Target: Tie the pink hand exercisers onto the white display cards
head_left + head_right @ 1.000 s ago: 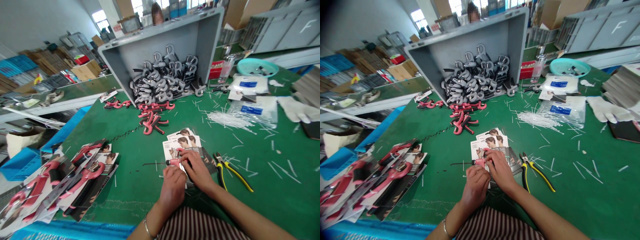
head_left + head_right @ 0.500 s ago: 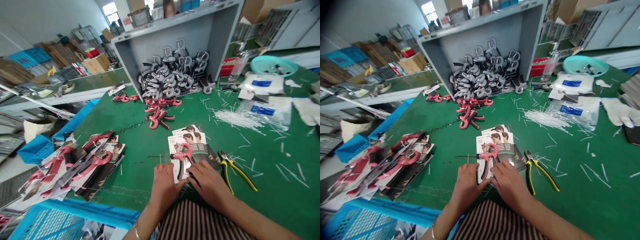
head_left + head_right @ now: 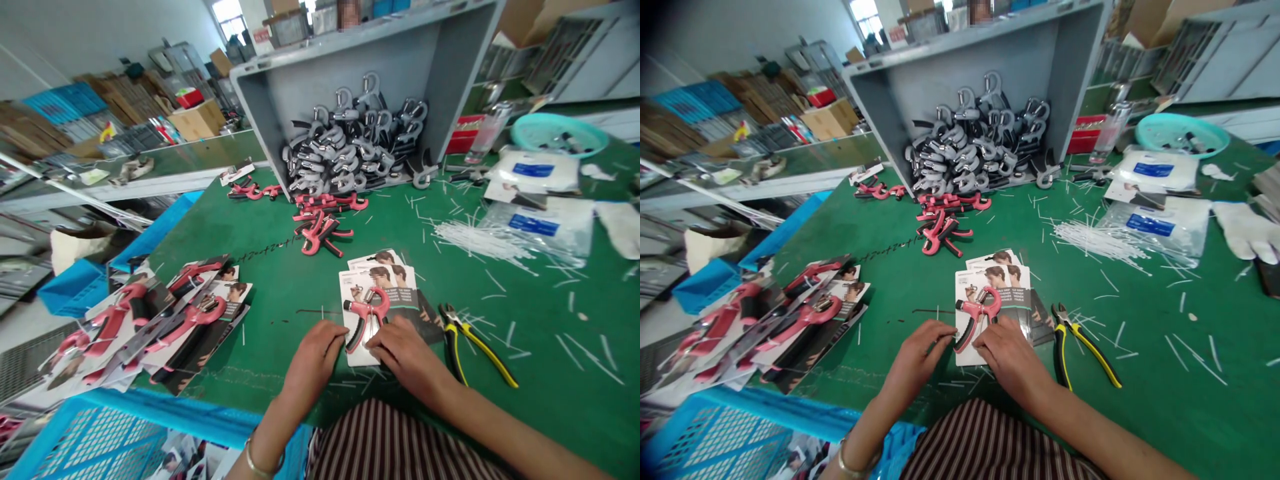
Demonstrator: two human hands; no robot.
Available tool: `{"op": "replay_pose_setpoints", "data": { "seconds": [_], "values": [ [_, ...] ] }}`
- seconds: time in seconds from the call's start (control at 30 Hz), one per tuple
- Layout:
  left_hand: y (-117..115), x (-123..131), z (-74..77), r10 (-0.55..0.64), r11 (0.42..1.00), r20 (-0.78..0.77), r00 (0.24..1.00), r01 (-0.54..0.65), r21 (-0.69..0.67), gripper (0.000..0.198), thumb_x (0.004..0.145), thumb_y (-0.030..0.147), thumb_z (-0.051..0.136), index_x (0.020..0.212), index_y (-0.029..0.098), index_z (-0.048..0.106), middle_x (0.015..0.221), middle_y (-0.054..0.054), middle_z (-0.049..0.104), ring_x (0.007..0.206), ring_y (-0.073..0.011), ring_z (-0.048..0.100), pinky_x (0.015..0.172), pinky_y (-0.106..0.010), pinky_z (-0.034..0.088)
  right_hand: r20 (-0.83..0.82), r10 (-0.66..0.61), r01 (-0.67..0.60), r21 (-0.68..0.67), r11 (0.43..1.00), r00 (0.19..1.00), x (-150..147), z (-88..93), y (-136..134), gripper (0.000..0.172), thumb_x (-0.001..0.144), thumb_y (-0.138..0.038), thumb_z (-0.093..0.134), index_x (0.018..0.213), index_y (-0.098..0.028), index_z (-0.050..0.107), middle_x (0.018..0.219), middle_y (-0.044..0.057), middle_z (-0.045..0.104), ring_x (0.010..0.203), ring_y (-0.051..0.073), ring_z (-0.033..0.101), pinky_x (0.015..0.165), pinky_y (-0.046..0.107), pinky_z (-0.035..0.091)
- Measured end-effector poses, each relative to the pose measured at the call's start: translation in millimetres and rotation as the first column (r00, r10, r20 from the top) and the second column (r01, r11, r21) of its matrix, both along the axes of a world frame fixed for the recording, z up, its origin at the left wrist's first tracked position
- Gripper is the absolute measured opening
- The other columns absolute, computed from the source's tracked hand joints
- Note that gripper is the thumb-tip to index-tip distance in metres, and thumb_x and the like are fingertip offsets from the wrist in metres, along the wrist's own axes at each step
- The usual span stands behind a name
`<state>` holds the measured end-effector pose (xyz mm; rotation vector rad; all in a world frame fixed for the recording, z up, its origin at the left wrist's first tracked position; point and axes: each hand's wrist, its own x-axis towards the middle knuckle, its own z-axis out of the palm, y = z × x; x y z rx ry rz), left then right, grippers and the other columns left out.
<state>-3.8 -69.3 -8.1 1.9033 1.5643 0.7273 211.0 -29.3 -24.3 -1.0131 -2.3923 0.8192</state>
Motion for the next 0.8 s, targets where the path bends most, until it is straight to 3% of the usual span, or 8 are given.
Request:
{"op": "replay_pose_setpoints", "data": {
  "seconds": [0.1,0.2,0.4,0.57,0.8],
  "values": [
    [6,11,-6.3,-0.020,0.999,0.048,0.999,0.018,0.046,0.017,0.093,0.015,0.051,0.101,0.021,0.065,0.096,-0.005,0.067,0.091,-0.0178,0.061,0.085,-0.030,0.047,-0.039,-0.025,0.025,0.005,1.000,0.999,-7,-0.8,2,0.012,0.096,-0.024,0.054,0.090,-0.023,0.065,0.090,0.002,0.067,0.088,0.022,0.052,0.080,0.037,0.036],
    [9,19,-12.7,0.047,0.999,0.099,0.994,-0.049,0.019,0.012,0.091,0.016,0.056,0.099,0.020,0.064,0.092,-0.003,0.068,0.086,-0.0170,0.061,0.081,-0.028,0.047,-0.065,-0.056,0.054,-0.025,0.998,0.996,-13,-1.5,2,0.011,0.095,-0.023,0.056,0.090,-0.023,0.065,0.091,0.001,0.067,0.092,0.022,0.053,0.083,0.037,0.034],
    [3,20,-15.8,0.083,0.997,0.228,0.970,-0.082,-0.017,0.009,0.089,0.016,0.058,0.085,0.019,0.065,0.084,-0.001,0.064,0.081,-0.0149,0.059,0.076,-0.024,0.045,-0.080,-0.121,0.117,-0.043,0.992,0.990,-15,-4.1,1,0.008,0.093,-0.024,0.060,0.088,-0.021,0.064,0.087,0.003,0.065,0.090,0.022,0.052,0.082,0.037,0.034],
    [-7,27,-19.7,0.100,0.995,0.289,0.952,-0.090,-0.050,0.008,0.088,0.016,0.060,0.083,0.019,0.066,0.083,-0.001,0.065,0.079,-0.0145,0.059,0.075,-0.024,0.044,-0.147,-0.107,0.101,-0.051,0.994,0.983,3,11.6,11,0.013,0.096,-0.023,0.054,0.084,-0.020,0.061,0.087,0.003,0.064,0.089,0.021,0.053,0.082,0.035,0.037],
    [-5,41,-24.4,0.137,0.991,0.356,0.924,-0.123,-0.061,0.009,0.087,0.013,0.060,0.081,0.018,0.065,0.080,0.000,0.062,0.075,-0.0130,0.057,0.073,-0.023,0.043,0.069,-0.019,0.016,0.046,0.999,0.997,16,17.0,12,0.016,0.096,-0.027,0.054,0.085,-0.019,0.062,0.085,0.004,0.063,0.088,0.022,0.050,0.081,0.036,0.034]
  ]
}}
